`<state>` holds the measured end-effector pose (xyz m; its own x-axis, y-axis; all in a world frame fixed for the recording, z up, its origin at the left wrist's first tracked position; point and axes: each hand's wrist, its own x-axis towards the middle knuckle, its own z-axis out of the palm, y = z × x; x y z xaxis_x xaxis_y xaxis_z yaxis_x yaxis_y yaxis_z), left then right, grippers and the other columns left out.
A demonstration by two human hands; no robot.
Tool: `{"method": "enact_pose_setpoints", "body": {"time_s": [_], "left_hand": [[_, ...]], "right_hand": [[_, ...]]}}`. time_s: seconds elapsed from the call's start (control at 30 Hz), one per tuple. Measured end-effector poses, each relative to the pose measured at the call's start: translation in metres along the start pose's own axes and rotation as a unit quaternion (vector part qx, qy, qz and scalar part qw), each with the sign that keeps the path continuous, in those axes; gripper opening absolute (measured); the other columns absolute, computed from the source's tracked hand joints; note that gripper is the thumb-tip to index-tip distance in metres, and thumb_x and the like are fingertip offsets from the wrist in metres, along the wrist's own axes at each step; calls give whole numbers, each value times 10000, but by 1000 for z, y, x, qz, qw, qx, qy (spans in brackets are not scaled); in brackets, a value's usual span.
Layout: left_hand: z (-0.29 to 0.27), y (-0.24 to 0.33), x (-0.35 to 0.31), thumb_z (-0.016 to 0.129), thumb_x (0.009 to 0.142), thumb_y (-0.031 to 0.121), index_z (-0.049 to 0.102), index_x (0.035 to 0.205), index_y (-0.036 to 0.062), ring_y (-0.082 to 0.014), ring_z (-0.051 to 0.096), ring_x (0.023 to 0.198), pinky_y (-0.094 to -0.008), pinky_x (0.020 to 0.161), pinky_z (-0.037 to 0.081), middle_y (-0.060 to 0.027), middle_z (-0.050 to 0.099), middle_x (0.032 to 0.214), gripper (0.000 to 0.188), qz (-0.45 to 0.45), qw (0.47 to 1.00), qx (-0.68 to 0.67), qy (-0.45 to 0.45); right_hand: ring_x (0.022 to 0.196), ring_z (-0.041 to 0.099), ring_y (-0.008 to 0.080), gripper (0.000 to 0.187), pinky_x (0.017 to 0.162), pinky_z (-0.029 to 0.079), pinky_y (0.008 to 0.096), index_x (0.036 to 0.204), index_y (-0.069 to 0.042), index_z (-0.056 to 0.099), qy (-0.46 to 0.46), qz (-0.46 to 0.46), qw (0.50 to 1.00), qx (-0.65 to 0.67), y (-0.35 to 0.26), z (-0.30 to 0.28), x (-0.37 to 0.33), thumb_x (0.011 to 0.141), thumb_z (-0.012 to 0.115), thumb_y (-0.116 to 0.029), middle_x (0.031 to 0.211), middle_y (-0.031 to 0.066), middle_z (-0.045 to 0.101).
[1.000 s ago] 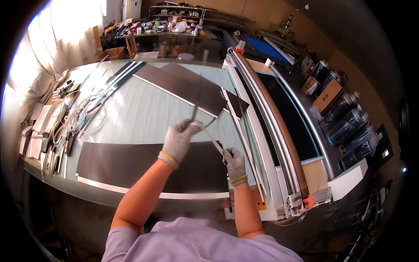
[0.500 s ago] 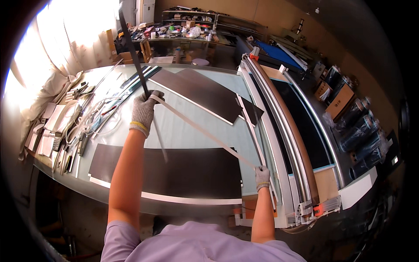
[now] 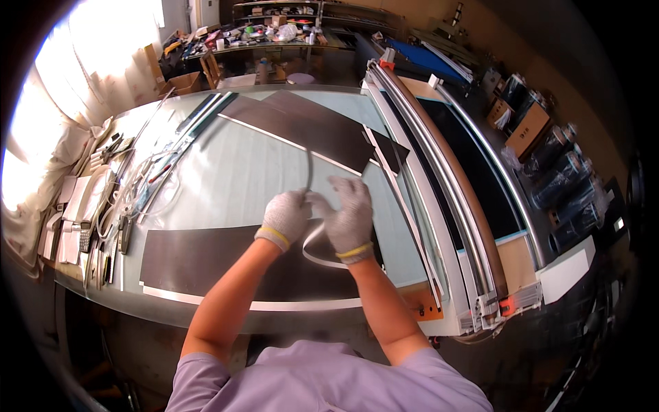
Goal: The person applies white edge tape to the sides of dark rectangular panels. They align the tape, smooth it down by hand, and use a utility knife to trim the excess tape flush with the panel edges. The person handles multiple panels, flipping them over to work on different sides.
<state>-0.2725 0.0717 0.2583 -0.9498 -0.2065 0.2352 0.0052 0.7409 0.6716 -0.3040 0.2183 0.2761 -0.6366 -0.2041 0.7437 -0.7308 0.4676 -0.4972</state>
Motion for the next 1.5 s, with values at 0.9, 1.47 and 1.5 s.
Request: {"method": "enact_pose_setpoints", "body": {"time_s": [0.9,1.47,1.5], "left_hand": [[-219,-477,47,457,1023,371,683,1133,11,-319,712,810,-478,655,535,-188,724,919,439,-352,872,234,247],[29,-143,-136,675,866,216,729,913,36,-370,662,838,-441,756,519,-158,705,862,193,-91,980,54,-168],[24,-153,-146,677,853,210,734,896,55,-380,651,856,-456,771,514,-153,702,852,171,-33,981,122,-146]], "right_hand": [[865,654,175,260,848,528,296,1191,35,626,24,443,721,532,72,45,-69,940,596,-27,938,98,676],[814,697,180,155,751,552,323,1037,-28,698,53,618,661,422,55,88,-178,967,620,-142,899,95,720],[810,697,185,161,751,556,331,1027,-23,695,52,640,659,391,64,83,-183,962,622,-151,901,100,716]]}}
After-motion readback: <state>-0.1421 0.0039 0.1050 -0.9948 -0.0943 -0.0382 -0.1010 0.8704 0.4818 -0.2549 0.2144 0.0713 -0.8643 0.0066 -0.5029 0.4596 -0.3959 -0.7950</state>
